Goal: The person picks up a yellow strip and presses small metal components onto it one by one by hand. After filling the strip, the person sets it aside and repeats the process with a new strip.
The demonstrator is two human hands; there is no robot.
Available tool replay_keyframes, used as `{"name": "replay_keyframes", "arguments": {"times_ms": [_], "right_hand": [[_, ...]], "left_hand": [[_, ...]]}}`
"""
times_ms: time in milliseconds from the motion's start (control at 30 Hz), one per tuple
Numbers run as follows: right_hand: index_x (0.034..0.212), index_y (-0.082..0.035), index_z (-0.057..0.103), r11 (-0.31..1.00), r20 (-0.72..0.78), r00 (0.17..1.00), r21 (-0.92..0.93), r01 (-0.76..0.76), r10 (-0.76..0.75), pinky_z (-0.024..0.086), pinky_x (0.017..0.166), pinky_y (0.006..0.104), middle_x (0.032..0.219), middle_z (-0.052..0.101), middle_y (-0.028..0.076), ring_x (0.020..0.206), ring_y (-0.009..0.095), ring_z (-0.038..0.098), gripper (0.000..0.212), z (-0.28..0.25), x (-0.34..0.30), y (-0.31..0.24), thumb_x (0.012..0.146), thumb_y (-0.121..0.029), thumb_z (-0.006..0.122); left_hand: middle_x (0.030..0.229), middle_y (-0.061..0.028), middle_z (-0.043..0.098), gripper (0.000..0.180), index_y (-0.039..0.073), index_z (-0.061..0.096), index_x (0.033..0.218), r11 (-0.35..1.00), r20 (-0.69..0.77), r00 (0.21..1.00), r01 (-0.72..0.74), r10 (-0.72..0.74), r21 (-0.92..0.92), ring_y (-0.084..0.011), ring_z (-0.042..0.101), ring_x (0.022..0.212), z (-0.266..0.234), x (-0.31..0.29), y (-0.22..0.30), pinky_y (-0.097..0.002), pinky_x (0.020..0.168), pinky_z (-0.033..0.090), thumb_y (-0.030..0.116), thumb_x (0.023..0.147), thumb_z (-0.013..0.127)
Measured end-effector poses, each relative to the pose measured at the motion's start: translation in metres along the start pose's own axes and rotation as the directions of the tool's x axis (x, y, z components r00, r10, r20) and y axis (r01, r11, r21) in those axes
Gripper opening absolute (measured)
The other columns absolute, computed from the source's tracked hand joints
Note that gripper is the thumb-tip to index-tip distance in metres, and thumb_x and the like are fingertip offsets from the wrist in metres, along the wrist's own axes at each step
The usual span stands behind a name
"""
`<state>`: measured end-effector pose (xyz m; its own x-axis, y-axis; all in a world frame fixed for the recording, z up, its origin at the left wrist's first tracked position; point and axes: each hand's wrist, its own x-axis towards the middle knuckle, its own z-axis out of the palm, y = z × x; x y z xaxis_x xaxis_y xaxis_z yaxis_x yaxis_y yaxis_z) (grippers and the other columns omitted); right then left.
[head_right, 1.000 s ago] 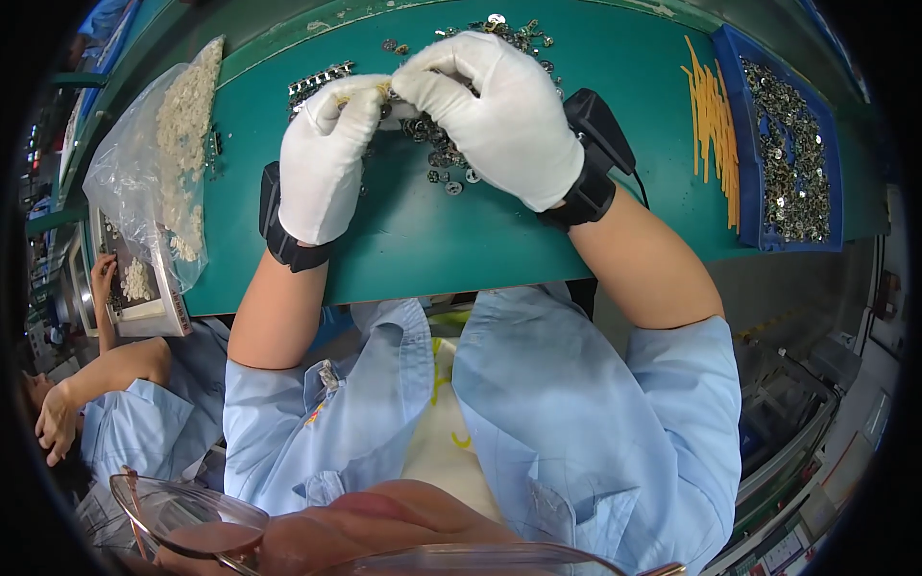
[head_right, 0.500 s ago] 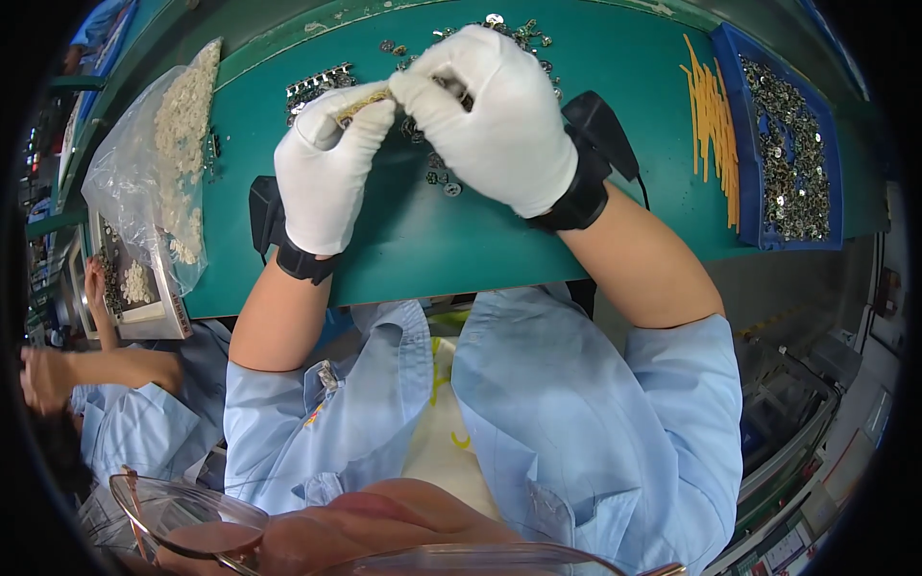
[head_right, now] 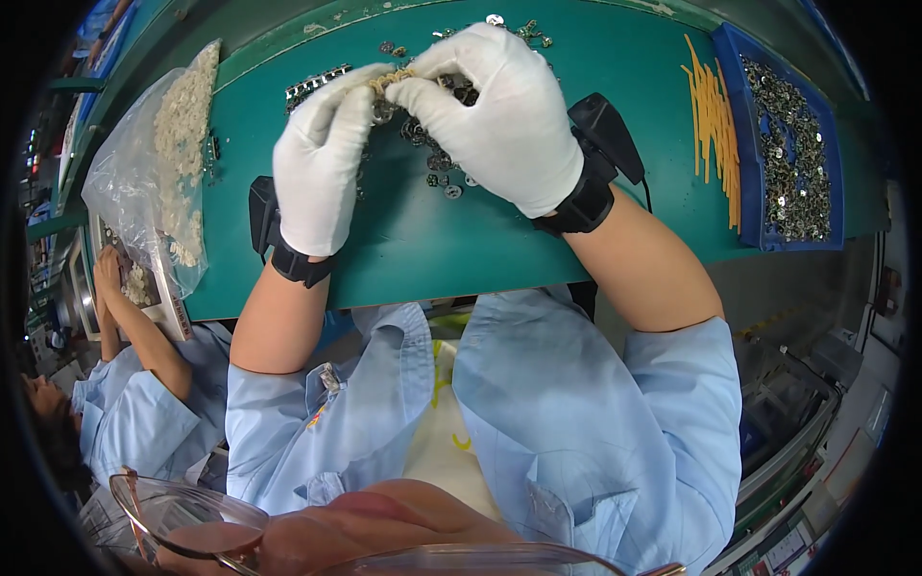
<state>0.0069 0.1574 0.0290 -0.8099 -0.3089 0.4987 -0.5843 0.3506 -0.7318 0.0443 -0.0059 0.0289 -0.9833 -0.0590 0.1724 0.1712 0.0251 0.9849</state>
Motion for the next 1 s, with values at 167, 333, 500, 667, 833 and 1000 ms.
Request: {"name": "replay_keyframes", "arguments": {"times_ms": [167, 333, 500, 667, 833, 1000], "right_hand": [[0.093, -0.003, 0.068, 0.999, 0.000, 0.999, 0.020, 0.039, -0.039, 0.049, 0.073, 0.0300, 0.085, 0.064, 0.009, 0.082, 0.021, 0.061, 0.019, -0.001, 0.003, -0.003, 0.074, -0.005, 0.072], [0.089, -0.004, 0.068, 0.977, -0.011, 0.981, -0.102, 0.189, -0.191, 0.049, 0.073, 0.0310, 0.087, 0.064, 0.009, 0.082, 0.021, 0.061, 0.017, -0.005, 0.004, 0.001, 0.073, -0.006, 0.073], [0.087, -0.004, 0.069, 0.944, -0.035, 0.966, -0.225, 0.241, -0.255, 0.048, 0.074, 0.0317, 0.086, 0.064, 0.007, 0.084, 0.020, 0.060, 0.014, -0.005, 0.004, 0.001, 0.074, -0.007, 0.072], [0.088, -0.005, 0.068, 0.985, -0.022, 0.986, -0.052, 0.163, -0.164, 0.048, 0.073, 0.0315, 0.083, 0.063, 0.007, 0.081, 0.022, 0.060, 0.017, -0.002, 0.006, -0.002, 0.072, -0.006, 0.073], [0.089, -0.005, 0.067, 0.990, 0.030, 0.990, -0.019, 0.140, -0.140, 0.048, 0.073, 0.0314, 0.083, 0.062, 0.008, 0.078, 0.023, 0.060, 0.020, -0.001, 0.005, 0.001, 0.070, -0.004, 0.073], [0.088, -0.005, 0.066, 0.967, 0.031, 0.976, -0.130, 0.220, -0.218, 0.047, 0.071, 0.0315, 0.084, 0.062, 0.009, 0.076, 0.022, 0.059, 0.020, -0.004, 0.003, 0.002, 0.069, -0.004, 0.072]], "left_hand": [[0.090, -0.0079, 0.066, 0.016, 0.000, 0.068, 0.098, 0.992, 0.018, 0.995, -0.096, 0.095, 0.082, -0.0136, 0.060, 0.081, -0.006, 0.003, -0.004, -0.0228, 0.075, 0.048, 0.005, 0.083, 0.066], [0.088, -0.0084, 0.066, 0.015, 0.001, 0.069, 0.095, 0.946, 0.037, 0.975, -0.221, 0.219, 0.236, -0.0143, 0.061, 0.078, -0.004, 0.003, -0.003, -0.0230, 0.073, 0.048, 0.004, 0.081, 0.068], [0.087, -0.0088, 0.067, 0.018, 0.001, 0.069, 0.095, 0.907, 0.020, 0.941, -0.331, 0.338, 0.260, -0.0152, 0.062, 0.076, -0.002, 0.002, -0.012, -0.0232, 0.071, 0.049, 0.002, 0.077, 0.070], [0.087, -0.0089, 0.067, 0.019, -0.001, 0.069, 0.094, 0.979, -0.055, 0.981, -0.178, 0.184, 0.096, -0.0141, 0.062, 0.077, 0.000, 0.000, -0.002, -0.0233, 0.071, 0.050, 0.000, 0.075, 0.072], [0.085, -0.0084, 0.066, 0.017, -0.003, 0.068, 0.092, 0.989, -0.018, 0.990, -0.143, 0.143, 0.035, -0.0132, 0.062, 0.077, -0.001, -0.002, -0.004, -0.0234, 0.071, 0.050, -0.001, 0.075, 0.072], [0.083, -0.0079, 0.066, 0.017, -0.003, 0.068, 0.091, 0.980, 0.029, 0.987, -0.162, 0.159, 0.117, -0.0131, 0.061, 0.077, -0.001, -0.002, -0.004, -0.0237, 0.072, 0.050, 0.000, 0.075, 0.072]]}}
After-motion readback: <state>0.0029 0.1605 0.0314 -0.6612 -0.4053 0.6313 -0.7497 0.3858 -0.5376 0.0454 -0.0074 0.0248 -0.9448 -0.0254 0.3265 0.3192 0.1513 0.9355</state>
